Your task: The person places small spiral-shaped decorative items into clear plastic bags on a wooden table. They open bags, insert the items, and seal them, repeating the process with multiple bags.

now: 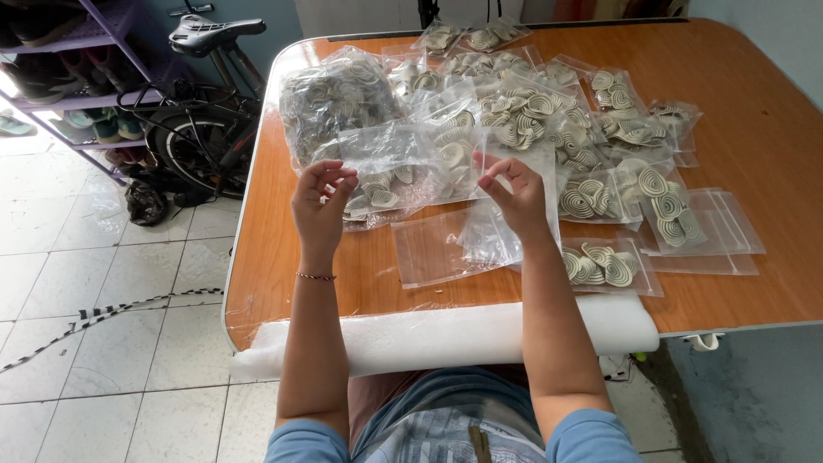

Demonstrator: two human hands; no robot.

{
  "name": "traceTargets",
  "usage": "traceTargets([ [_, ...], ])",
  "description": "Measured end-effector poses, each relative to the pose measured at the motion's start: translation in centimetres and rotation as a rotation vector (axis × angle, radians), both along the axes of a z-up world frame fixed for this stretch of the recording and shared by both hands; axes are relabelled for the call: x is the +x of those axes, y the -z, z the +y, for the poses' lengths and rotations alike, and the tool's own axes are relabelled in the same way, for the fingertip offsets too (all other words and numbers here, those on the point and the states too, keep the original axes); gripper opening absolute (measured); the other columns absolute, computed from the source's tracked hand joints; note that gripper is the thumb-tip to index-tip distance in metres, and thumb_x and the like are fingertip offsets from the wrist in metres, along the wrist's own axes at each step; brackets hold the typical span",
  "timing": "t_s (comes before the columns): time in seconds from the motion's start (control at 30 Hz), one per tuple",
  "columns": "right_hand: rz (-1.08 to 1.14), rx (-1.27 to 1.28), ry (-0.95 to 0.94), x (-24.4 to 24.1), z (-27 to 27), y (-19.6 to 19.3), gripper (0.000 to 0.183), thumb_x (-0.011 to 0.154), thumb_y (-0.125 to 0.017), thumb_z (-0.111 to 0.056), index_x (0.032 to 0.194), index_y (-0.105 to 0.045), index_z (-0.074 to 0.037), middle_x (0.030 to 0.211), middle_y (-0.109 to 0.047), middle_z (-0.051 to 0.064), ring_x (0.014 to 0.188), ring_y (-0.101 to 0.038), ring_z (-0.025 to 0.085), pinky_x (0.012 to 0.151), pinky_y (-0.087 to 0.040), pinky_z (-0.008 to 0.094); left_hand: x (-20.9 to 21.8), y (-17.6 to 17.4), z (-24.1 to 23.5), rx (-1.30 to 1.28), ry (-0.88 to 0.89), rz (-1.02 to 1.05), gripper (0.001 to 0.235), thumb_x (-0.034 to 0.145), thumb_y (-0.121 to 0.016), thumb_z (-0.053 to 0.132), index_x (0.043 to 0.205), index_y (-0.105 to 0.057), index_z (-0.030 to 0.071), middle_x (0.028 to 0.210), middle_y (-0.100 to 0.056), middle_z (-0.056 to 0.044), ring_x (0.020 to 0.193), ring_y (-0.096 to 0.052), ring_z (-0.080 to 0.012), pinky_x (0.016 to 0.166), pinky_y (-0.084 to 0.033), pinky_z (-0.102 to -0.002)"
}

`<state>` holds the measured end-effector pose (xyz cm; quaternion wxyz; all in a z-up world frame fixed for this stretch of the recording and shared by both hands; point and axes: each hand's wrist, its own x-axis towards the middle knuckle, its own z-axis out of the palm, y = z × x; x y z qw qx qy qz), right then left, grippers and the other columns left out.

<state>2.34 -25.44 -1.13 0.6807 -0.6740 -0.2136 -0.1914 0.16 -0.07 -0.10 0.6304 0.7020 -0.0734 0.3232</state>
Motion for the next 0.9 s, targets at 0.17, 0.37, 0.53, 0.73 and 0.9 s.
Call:
traceTargets([
  [0.17,-0.038,-0.03,0.112,-0.3,0.9,-0.3,0.02,0.076,-0.072,-0.02,0.078,-0.06,-0.004,0.087,-0.064,0.013,0.079,-0.06,0.013,0.078,-0.043,0.026,-0.2,-0.2,0.2,-0.021,0.009,-0.032,0.022,0.076,-0.07,0.012,0.094,-0.058,0.011,0.078,-0.066,-0.001,0.066,-0.048,-0.0049,0.062,-0.034,-0.016],
  [0.37,-0.007,0.032,0.08,-0.6,1.0,-0.7,0.014,0.074,-0.07,-0.006,0.083,-0.06,-0.001,0.073,-0.063,0.009,0.068,-0.059,0.009,0.073,-0.046,0.023,-0.1,-0.2,0.1,-0.038,0.003,-0.044,0.02,0.074,-0.071,0.008,0.091,-0.061,0.01,0.076,-0.065,-0.001,0.064,-0.049,-0.0042,0.061,-0.034,-0.016],
  [0.53,-0.005,0.084,-0.011,-1.4,2.0,-1.5,0.013,0.074,-0.067,-0.005,0.08,-0.056,-0.001,0.065,-0.059,0.01,0.062,-0.056,0.009,0.068,-0.046,0.023,0.5,0.7,0.2,0.041,-0.076,-0.054,0.012,0.075,-0.072,0.011,0.085,-0.066,0.011,0.072,-0.064,-0.001,0.064,-0.052,-0.0083,0.063,-0.04,-0.018],
  [0.73,0.017,0.036,-0.063,-1.2,1.7,-1.1,0.019,0.081,-0.064,-0.022,0.08,-0.06,-0.003,0.072,-0.063,0.01,0.066,-0.06,0.011,0.071,-0.048,0.024,0.1,0.0,0.1,0.05,-0.093,-0.061,0.005,0.079,-0.068,0.014,0.083,-0.065,0.012,0.074,-0.065,-0.001,0.067,-0.054,-0.0087,0.068,-0.042,-0.021],
  [0.9,-0.056,-0.004,-0.065,-1.0,1.9,-0.6,0.025,0.083,-0.061,-0.026,0.091,-0.063,-0.003,0.083,-0.064,0.013,0.074,-0.062,0.017,0.078,-0.047,0.031,0.3,0.6,0.2,0.045,-0.092,-0.055,0.007,0.081,-0.065,0.017,0.084,-0.062,0.011,0.078,-0.065,-0.002,0.07,-0.054,-0.0086,0.071,-0.042,-0.022],
])
